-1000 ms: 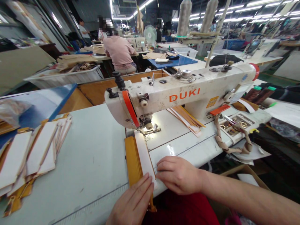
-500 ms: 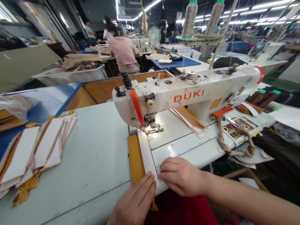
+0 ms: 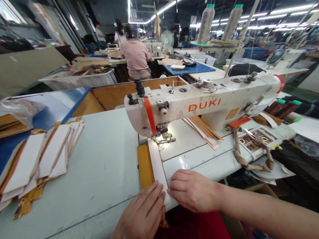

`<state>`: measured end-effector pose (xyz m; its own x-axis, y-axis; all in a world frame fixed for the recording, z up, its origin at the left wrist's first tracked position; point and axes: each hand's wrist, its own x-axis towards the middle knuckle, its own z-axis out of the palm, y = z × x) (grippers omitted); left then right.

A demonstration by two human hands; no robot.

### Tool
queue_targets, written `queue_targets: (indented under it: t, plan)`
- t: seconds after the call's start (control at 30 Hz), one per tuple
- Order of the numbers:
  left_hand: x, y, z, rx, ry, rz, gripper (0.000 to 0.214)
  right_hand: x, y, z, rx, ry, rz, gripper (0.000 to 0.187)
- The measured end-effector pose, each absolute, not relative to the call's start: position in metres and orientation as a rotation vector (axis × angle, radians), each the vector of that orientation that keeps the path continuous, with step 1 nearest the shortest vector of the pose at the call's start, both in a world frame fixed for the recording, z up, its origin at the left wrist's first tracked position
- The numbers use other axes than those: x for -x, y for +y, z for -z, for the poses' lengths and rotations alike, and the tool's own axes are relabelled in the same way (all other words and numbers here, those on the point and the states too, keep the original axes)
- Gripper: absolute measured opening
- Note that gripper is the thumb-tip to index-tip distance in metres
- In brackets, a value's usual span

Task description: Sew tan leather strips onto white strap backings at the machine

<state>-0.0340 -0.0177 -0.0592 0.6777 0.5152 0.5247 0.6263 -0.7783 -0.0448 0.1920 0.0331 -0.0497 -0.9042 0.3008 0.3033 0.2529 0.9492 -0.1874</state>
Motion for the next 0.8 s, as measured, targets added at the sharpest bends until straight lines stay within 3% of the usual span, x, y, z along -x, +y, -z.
queue_targets:
  t: [0.8]
  plan:
    - [0.042,-0.014,0.064,2.638,-0.857,0.680,0.033,-0.190,0.038,0.054,0.331,-2.768,-0.206,0.019]
